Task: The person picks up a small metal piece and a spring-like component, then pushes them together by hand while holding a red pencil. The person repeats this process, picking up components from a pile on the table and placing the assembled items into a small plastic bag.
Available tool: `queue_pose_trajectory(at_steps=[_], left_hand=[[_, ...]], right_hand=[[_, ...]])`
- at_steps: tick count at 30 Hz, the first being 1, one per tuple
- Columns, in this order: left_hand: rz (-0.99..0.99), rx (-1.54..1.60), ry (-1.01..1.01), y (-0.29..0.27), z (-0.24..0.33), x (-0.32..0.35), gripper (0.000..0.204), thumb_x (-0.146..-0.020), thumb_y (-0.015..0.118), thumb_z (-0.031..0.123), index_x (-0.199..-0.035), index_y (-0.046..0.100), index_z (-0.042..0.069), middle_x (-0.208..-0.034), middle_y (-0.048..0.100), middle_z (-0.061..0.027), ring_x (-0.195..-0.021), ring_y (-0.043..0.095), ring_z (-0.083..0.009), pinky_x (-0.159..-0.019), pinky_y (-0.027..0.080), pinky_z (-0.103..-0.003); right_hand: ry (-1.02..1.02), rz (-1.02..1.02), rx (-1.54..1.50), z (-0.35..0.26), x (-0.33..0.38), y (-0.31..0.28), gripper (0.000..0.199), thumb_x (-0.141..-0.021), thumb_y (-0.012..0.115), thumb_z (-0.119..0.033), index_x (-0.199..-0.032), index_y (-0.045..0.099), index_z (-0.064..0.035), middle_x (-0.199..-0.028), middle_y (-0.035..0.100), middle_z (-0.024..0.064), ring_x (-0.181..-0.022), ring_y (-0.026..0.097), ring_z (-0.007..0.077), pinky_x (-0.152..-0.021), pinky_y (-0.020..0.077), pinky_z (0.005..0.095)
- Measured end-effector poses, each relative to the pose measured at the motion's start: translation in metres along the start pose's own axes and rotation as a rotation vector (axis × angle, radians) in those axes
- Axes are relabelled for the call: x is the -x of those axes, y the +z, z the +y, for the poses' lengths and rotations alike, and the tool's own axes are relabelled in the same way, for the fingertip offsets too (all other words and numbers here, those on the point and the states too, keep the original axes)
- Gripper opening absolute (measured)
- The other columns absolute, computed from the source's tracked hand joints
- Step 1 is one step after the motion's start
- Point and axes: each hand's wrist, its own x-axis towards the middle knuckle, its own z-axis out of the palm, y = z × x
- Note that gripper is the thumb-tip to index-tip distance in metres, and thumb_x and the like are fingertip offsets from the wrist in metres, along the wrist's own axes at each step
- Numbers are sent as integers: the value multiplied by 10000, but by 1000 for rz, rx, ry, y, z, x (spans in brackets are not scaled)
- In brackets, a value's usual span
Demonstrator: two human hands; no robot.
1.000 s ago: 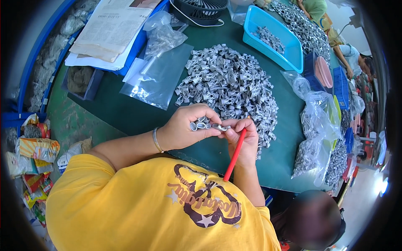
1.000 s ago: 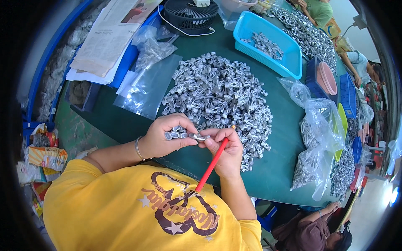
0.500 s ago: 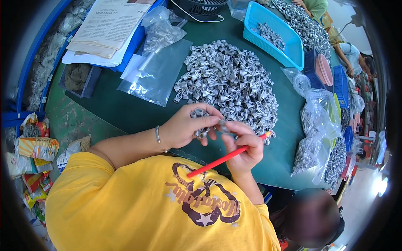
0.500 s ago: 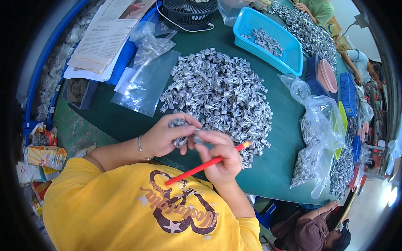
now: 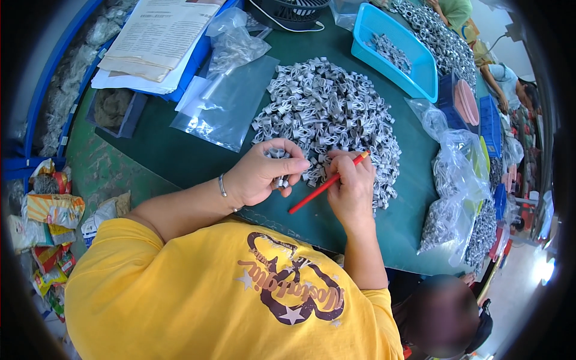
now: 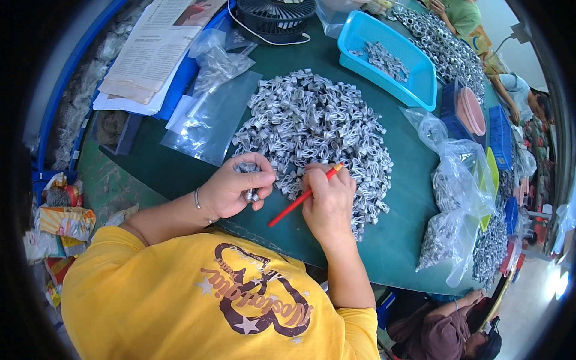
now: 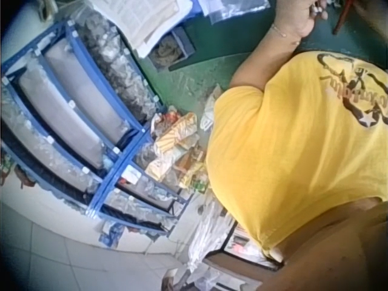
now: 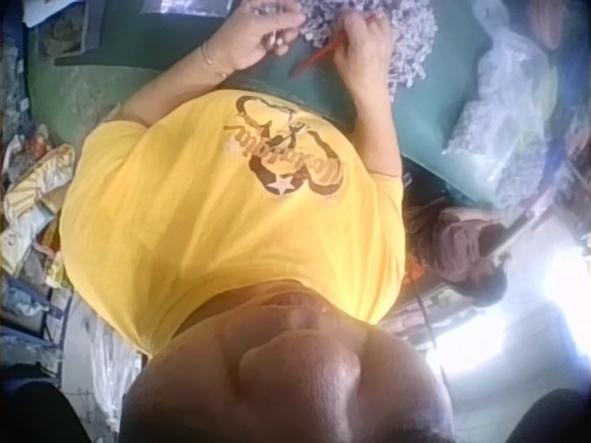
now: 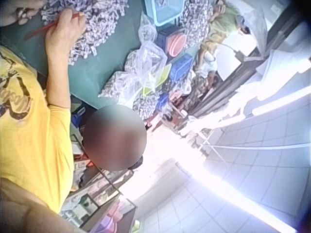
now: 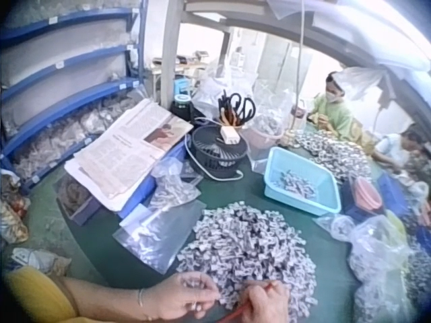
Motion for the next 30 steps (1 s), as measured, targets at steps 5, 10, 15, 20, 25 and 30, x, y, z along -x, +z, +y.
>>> queue_pose_trajectory(at_steps=[5, 10, 15, 20, 25, 30], left_hand=[[70, -381, 136, 0, -1, 1, 110, -784, 639, 69, -850, 555, 40, -704, 548, -43, -597, 527, -100, -491, 439, -232], [63, -665, 165, 9, 2, 2, 149, -776, 636, 50, -913, 584, 24, -779, 566, -37, -607, 533, -68, -487, 436, -200], [0, -898, 336, 11, -5, 1, 243, -772, 638, 45, -1009, 589, 37, -869, 566, -13, -646, 544, -57, -484, 446, -174], [-57, -1077, 668, 9, -8, -3, 313, -729, 662, 17, -1031, 585, 35, -828, 584, -42, -752, 571, -110, -673, 472, -247], [-135, -1146, 659, 7, -5, -2, 246, -701, 688, 19, -932, 604, 23, -833, 601, -73, -776, 586, -155, -728, 456, -266], [-133, -1107, 671, 5, -7, -3, 203, -712, 685, 23, -897, 603, 18, -838, 597, -71, -760, 581, -142, -699, 457, -253]], right_hand=[[72, -67, 37, 3, 4, -10, 238, -576, 572, 93, -719, 484, -75, -801, 585, 46, -784, 526, 268, -678, 351, 369], [39, 17, -100, 14, 13, -4, 263, -572, 585, 103, -731, 467, -71, -791, 578, 52, -748, 530, 261, -656, 349, 351], [32, -23, -34, 10, 9, -9, 285, -585, 614, 123, -717, 433, -55, -757, 566, 92, -733, 542, 272, -676, 419, 338], [274, -4, -606, 1, 18, -9, 275, -670, 610, 143, -719, 414, -43, -780, 583, 97, -698, 552, 168, -625, 455, 252], [515, -39, -1135, -5, 15, -15, 241, -748, 567, 142, -745, 405, -36, -823, 600, 114, -715, 549, 105, -622, 454, 208], [512, -35, -1188, -6, 16, -14, 207, -784, 565, 104, -779, 411, -35, -837, 608, 134, -702, 560, 102, -601, 451, 196]])
